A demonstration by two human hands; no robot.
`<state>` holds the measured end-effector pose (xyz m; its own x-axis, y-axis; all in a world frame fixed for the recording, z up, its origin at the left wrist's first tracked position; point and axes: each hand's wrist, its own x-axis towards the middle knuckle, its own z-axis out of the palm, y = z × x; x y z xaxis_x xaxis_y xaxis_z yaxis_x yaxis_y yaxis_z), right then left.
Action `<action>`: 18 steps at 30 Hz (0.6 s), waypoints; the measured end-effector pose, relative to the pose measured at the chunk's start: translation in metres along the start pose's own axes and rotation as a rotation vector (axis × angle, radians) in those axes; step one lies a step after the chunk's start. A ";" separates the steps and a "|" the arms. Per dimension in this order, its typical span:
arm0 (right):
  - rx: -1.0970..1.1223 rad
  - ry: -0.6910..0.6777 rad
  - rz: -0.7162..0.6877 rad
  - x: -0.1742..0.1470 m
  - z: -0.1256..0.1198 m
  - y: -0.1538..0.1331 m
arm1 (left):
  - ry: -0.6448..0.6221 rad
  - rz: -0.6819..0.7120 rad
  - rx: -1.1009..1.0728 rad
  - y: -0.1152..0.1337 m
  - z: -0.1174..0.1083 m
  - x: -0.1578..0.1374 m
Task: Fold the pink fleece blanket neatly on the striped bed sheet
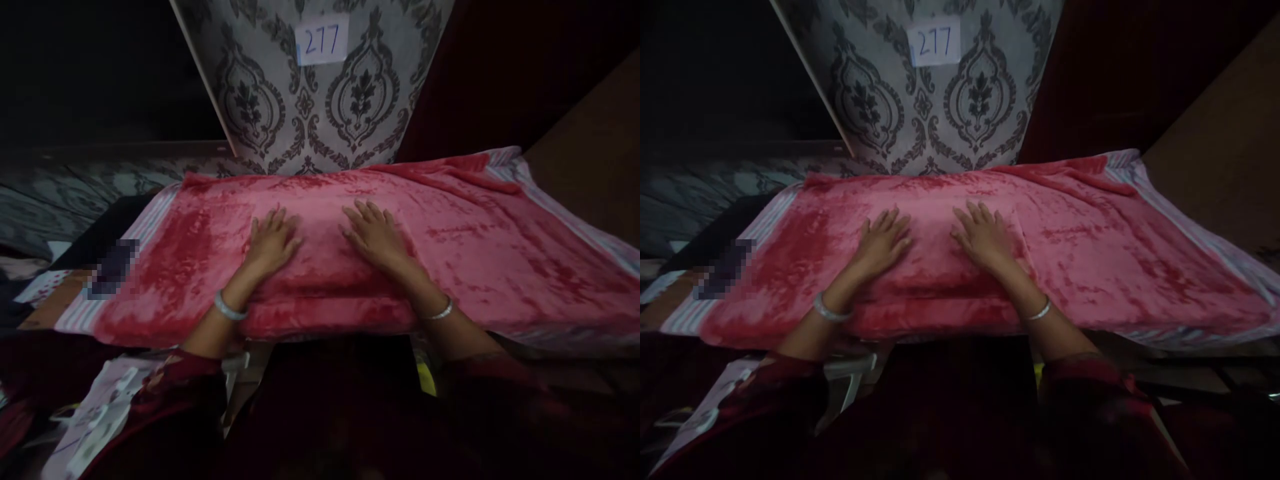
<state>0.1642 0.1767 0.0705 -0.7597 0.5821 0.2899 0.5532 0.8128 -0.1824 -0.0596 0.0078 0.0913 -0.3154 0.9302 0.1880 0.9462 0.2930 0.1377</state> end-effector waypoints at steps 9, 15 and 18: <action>0.000 -0.092 -0.189 -0.052 0.031 -0.016 | -0.009 0.088 0.028 0.016 0.046 -0.058; 0.046 -0.065 -0.188 -0.057 0.028 -0.008 | 0.009 0.080 0.005 0.017 0.039 -0.060; 0.012 -0.079 -0.137 -0.077 0.019 0.004 | 0.012 0.013 0.007 0.014 0.031 -0.075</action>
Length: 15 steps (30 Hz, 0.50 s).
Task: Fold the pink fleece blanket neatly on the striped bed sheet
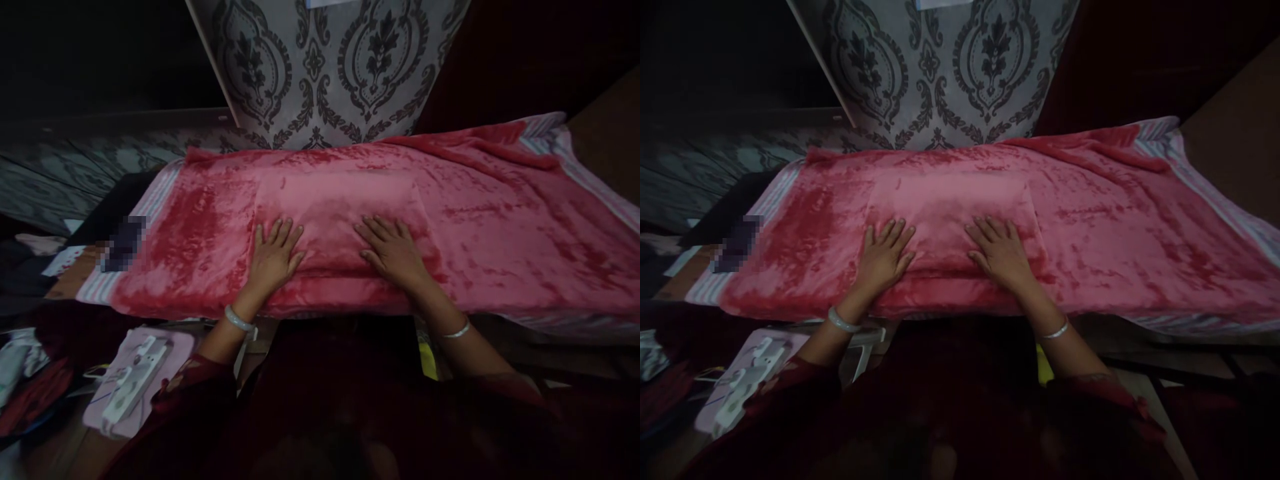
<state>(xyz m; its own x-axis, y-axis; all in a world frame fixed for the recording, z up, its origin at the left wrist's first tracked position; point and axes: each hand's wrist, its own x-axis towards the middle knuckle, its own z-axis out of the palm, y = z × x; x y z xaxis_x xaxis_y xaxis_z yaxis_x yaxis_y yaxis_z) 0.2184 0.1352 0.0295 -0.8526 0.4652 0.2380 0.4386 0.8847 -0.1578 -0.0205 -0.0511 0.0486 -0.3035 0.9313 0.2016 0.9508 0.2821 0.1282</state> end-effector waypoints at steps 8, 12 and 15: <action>0.020 0.085 0.206 -0.068 0.007 0.031 | 0.036 -0.171 -0.221 -0.032 0.005 -0.040; 0.161 0.193 0.283 -0.077 0.016 0.039 | 0.185 -0.196 -0.429 -0.045 0.011 -0.047; 0.264 0.257 0.393 -0.081 0.016 0.044 | 0.264 -0.370 -0.586 -0.052 0.008 -0.053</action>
<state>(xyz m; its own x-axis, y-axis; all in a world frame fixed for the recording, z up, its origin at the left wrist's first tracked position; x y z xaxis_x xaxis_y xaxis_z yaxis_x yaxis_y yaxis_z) 0.3024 0.1363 -0.0122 -0.5273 0.7814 0.3337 0.5959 0.6201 -0.5103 -0.0536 -0.1131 0.0235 -0.6726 0.6922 0.2617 0.6165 0.3285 0.7155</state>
